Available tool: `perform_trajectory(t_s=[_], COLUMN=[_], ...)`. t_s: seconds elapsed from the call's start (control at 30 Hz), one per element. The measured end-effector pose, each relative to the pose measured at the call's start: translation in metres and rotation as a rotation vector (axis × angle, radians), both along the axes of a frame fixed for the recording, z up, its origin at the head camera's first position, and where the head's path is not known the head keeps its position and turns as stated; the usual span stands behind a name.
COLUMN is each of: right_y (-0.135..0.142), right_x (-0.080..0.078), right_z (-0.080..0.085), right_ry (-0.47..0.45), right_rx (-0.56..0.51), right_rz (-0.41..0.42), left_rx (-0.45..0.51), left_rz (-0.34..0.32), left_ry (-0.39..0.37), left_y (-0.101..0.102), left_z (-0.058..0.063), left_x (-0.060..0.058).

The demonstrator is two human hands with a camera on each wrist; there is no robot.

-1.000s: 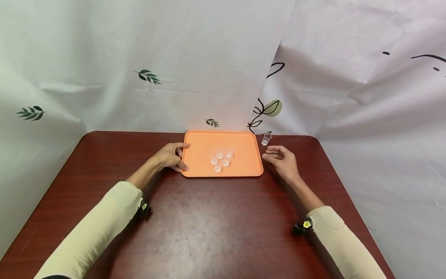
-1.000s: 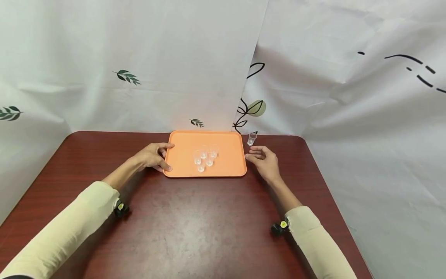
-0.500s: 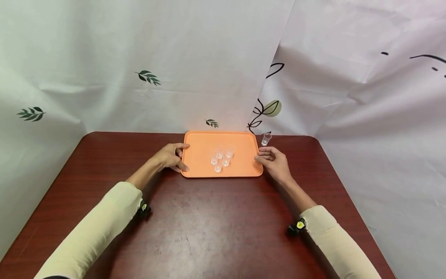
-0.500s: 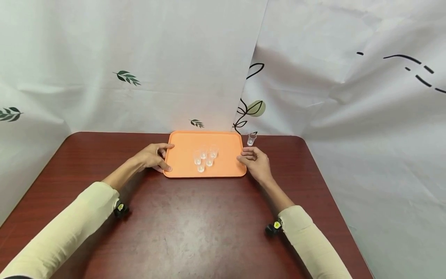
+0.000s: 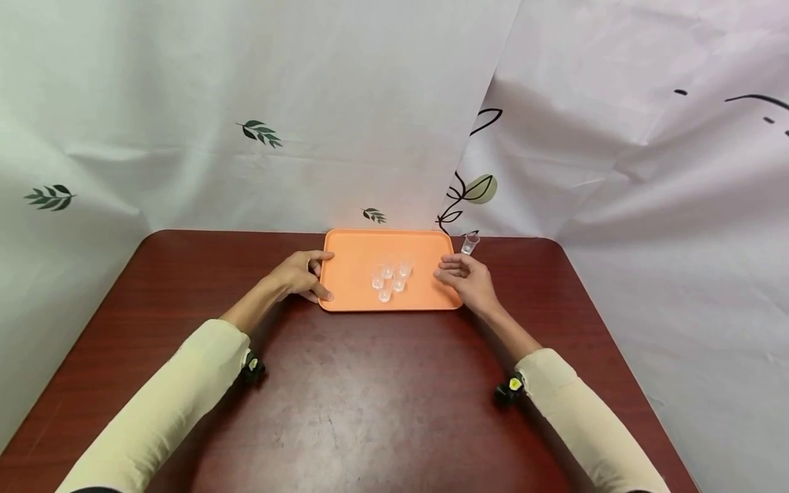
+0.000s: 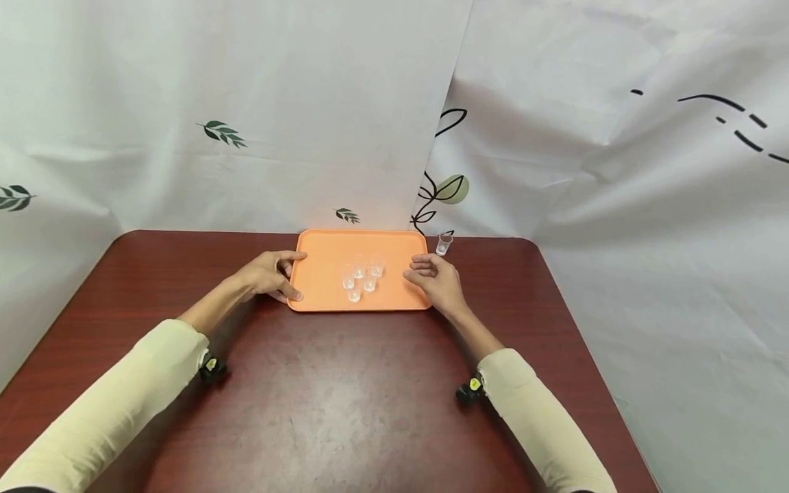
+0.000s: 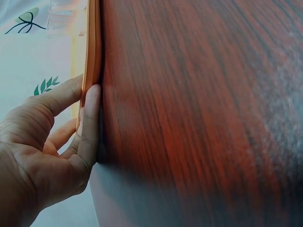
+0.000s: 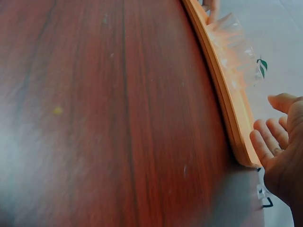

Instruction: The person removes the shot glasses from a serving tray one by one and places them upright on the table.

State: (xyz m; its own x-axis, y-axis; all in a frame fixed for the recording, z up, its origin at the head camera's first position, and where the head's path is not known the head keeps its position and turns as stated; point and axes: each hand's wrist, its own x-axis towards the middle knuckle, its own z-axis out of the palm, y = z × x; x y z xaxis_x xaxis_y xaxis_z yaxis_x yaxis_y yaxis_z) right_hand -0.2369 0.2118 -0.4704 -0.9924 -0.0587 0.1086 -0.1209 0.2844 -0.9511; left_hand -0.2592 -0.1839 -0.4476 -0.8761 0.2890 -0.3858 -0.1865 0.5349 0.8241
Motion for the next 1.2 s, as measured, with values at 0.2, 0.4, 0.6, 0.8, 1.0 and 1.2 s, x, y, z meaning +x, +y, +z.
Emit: perform_trajectory(t_s=[0.2,0.4,0.6,0.8,1.0,1.2], right_y=[-0.011,-0.021,-0.029,-0.036,-0.041,-0.044], right_x=[-0.006,-0.009,-0.012,-0.014,-0.016,-0.020], right_z=[-0.003,-0.007,-0.009,-0.010,-0.011,-0.013], right_ry=[-0.004,-0.036,-0.047,-0.040,-0.039,-0.032], right_rx=[0.037,0.029,0.032,0.007,-0.015,-0.011], right_rz=[0.027,0.065,0.102,0.142,0.173,0.210], left_rx=[-0.004,0.000,0.000,0.004,0.010,0.005], left_rz=[0.002,0.006,0.006,0.007,0.009,0.010], left_ry=[-0.004,0.000,0.000,-0.002,0.002,0.001], left_y=[-0.001,0.000,0.000,0.000,0.000,0.000], left_z=[-0.001,-0.001,0.001,-0.001,0.001,-0.001], left_x=[-0.001,-0.001,-0.001,-0.001,0.000,-0.001])
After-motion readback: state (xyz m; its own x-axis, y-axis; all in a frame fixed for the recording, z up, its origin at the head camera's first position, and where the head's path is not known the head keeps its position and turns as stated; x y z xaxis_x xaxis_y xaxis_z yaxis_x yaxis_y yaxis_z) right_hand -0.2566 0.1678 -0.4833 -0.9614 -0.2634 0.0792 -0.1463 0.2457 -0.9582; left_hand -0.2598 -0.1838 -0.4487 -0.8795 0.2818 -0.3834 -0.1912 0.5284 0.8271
